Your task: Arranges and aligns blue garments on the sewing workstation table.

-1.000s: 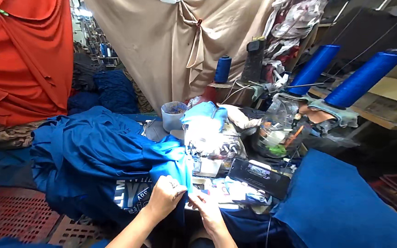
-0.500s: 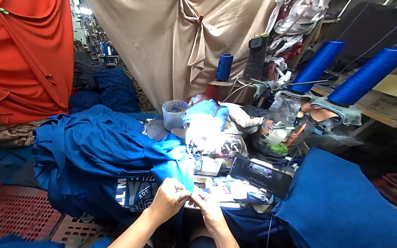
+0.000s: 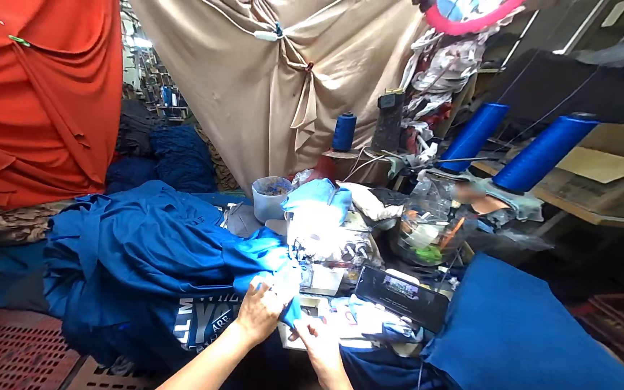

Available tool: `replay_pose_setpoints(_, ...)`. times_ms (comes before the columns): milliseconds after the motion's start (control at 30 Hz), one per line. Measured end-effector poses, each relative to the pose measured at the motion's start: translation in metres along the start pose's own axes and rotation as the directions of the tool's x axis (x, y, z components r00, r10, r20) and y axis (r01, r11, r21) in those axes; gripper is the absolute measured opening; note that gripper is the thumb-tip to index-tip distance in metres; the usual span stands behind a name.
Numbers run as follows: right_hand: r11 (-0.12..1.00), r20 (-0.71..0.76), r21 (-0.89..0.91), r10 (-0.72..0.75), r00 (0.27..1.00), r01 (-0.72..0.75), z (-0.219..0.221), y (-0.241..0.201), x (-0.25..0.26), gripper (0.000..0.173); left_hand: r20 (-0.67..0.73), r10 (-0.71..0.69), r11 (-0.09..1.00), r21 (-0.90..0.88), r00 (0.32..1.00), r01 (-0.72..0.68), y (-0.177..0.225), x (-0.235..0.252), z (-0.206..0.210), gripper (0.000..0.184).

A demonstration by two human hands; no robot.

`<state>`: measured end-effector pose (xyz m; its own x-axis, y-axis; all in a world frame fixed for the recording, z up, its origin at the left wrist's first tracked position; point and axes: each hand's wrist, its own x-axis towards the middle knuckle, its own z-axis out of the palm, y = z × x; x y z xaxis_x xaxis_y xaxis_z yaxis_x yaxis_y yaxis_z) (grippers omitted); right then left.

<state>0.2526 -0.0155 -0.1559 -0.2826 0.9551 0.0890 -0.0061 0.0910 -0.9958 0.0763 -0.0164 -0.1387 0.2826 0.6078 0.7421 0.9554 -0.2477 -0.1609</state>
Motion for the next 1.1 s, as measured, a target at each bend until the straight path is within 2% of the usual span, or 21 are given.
replay_pose_setpoints(33, 0.999, -0.008, -0.037, 0.017, 1.0, -0.017, 0.002, 0.005, -0.001, 0.015, 0.136, -0.031, 1.0, 0.001, 0.99, 0.031, 0.001, 0.008, -0.006, 0.053)
replay_pose_setpoints(67, 0.998, -0.016, -0.062, 0.02, 1.0, -0.021, 0.003, 0.009, -0.001, 0.015, 0.331, -0.066, 0.997, -0.012, 0.941, 0.074, 0.003, 0.017, -0.013, 0.064)
replay_pose_setpoints(100, 0.996, -0.024, -0.082, 0.021, 0.999, -0.023, 0.003, 0.013, -0.002, 0.015, 0.516, -0.084, 0.993, -0.029, 0.853, 0.115, 0.005, 0.026, -0.019, 0.075)
replay_pose_setpoints(133, 0.995, -0.03, -0.098, 0.016, 0.999, -0.019, 0.003, 0.016, -0.003, 0.016, 0.602, -0.086, 0.99, -0.038, 0.794, 0.136, 0.006, 0.031, -0.02, 0.081)
replay_pose_setpoints(267, 0.986, -0.046, -0.159, -0.054, 0.997, 0.046, 0.005, 0.018, 0.001, 0.018, 0.622, -0.083, 0.989, -0.043, 0.779, 0.14, 0.003, 0.032, -0.02, 0.085)
replay_pose_setpoints(333, 0.984, -0.056, -0.176, -0.046, 0.997, 0.035, 0.006, 0.013, 0.012, 0.021, 0.587, -0.076, 0.985, -0.079, 0.806, 0.151, -0.002, 0.033, -0.019, 0.082)
replay_pose_setpoints(433, 0.979, -0.065, -0.204, -0.013, 0.998, 0.0, 0.007, 0.0, 0.041, 0.025, 0.417, -0.048, 0.984, -0.134, 0.908, 0.113, -0.011, 0.032, -0.009, 0.059)
replay_pose_setpoints(500, 0.978, -0.078, -0.21, -0.025, 0.997, 0.008, 0.007, -0.009, 0.062, 0.023, 0.351, -0.02, 0.985, -0.156, 0.936, 0.08, -0.018, 0.038, -0.004, 0.045)
replay_pose_setpoints(533, 0.983, -0.088, -0.183, -0.006, 0.996, -0.01, 0.008, -0.014, 0.073, 0.022, 0.368, -0.011, 0.982, -0.17, 0.93, 0.079, -0.022, 0.043, -0.004, 0.041)
replay_pose_setpoints(633, 0.99, -0.127, -0.039, 0.131, 0.983, -0.137, 0.014, -0.028, 0.095, 0.021, 0.536, -0.044, 0.965, -0.194, 0.843, 0.174, -0.027, 0.061, -0.005, 0.041)
replay_pose_setpoints(733, 0.977, -0.116, -0.024, 0.206, 0.972, -0.21, 0.013, -0.032, 0.107, 0.023, 0.758, -0.086, 0.95, -0.133, 0.646, 0.282, -0.028, 0.081, -0.011, 0.046)
replay_pose_setpoints(767, 0.976, -0.113, -0.033, 0.209, 0.971, -0.213, 0.013, -0.028, 0.109, 0.022, 0.788, -0.091, 0.949, -0.116, 0.609, 0.292, -0.028, 0.085, -0.012, 0.046)
replay_pose_setpoints(800, 0.979, -0.118, -0.042, 0.195, 0.974, -0.201, 0.013, -0.028, 0.108, 0.023, 0.798, -0.092, 0.949, -0.11, 0.596, 0.294, -0.029, 0.087, -0.012, 0.044)
replay_pose_setpoints(900, 0.983, -0.122, -0.063, 0.167, 0.978, -0.175, 0.013, -0.025, 0.106, 0.024, 0.785, -0.101, 0.957, -0.091, 0.612, 0.274, -0.033, 0.09, -0.005, 0.04)
replay_pose_setpoints(1000, 0.977, -0.114, -0.086, 0.187, 0.976, -0.197, 0.014, -0.027, 0.102, 0.027, 0.828, -0.157, 0.944, -0.034, 0.539, 0.328, -0.036, 0.103, 0.001, 0.043)
replay_pose_setpoints(1100, 0.981, -0.103, -0.064, 0.176, 0.979, -0.183, 0.013, -0.026, 0.101, 0.027, 0.841, -0.21, 0.924, 0.003, 0.5, 0.383, -0.039, 0.111, 0.01, 0.046)
